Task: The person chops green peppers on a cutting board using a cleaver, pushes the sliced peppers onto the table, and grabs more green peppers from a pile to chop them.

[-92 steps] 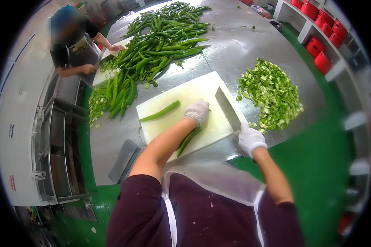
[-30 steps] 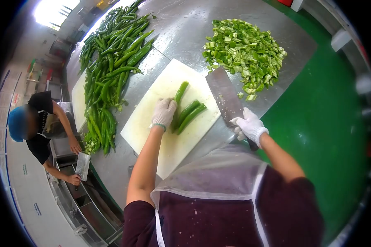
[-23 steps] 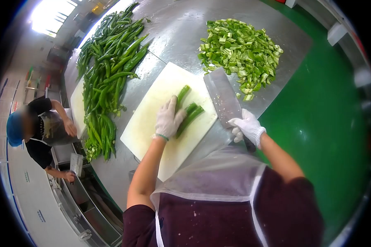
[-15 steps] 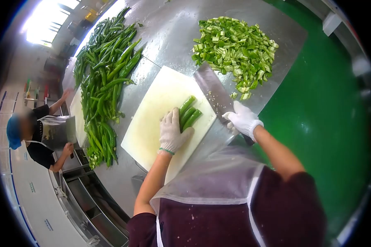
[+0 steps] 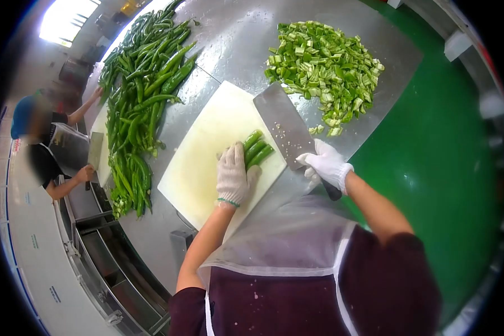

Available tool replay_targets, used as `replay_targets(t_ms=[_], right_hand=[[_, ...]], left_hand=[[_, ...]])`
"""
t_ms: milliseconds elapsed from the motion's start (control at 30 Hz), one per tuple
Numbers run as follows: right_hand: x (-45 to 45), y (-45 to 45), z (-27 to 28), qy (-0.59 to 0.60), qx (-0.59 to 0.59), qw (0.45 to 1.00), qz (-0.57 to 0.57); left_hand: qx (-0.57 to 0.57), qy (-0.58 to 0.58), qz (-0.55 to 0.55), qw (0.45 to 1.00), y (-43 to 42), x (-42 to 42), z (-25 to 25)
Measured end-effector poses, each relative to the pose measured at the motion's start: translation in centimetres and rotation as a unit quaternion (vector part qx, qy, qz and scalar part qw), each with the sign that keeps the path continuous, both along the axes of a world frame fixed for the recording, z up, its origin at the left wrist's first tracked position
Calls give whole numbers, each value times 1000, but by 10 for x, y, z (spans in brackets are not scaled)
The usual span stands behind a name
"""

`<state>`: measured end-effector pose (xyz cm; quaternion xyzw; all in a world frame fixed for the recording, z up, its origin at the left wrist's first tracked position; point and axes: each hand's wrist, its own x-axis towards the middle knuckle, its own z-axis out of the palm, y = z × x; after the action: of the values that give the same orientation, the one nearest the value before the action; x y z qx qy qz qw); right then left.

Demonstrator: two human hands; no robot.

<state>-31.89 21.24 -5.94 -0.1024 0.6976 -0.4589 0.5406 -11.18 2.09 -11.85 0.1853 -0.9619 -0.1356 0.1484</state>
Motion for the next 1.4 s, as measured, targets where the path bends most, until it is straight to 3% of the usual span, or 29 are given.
replay_targets(t_ms=[100, 400, 800, 900, 1100, 1300, 1400], right_hand=[[4, 8, -14, -119, -47, 990, -61], [12, 7, -47, -210, -74, 970, -102], [22, -13, -41, -208, -94, 968, -109], [29, -22, -33, -145, -67, 981, -111], [38, -37, -14, -149, 14, 981, -124], [33, -49, -20, -124, 15, 986, -108], [16, -49, -13, -83, 30, 996, -34]], left_hand=[[-14, -1, 5, 1000, 4, -3, 1], [-14, -21, 25, 999, 6, -6, 0], [-9, -19, 34, 999, 3, -7, -4], [1, -14, 36, 999, 3, -7, -2], [24, -6, 36, 999, 3, -6, -3], [35, 8, 34, 999, 2, -5, -6], [42, 2, 39, 998, 2, -5, -5]])
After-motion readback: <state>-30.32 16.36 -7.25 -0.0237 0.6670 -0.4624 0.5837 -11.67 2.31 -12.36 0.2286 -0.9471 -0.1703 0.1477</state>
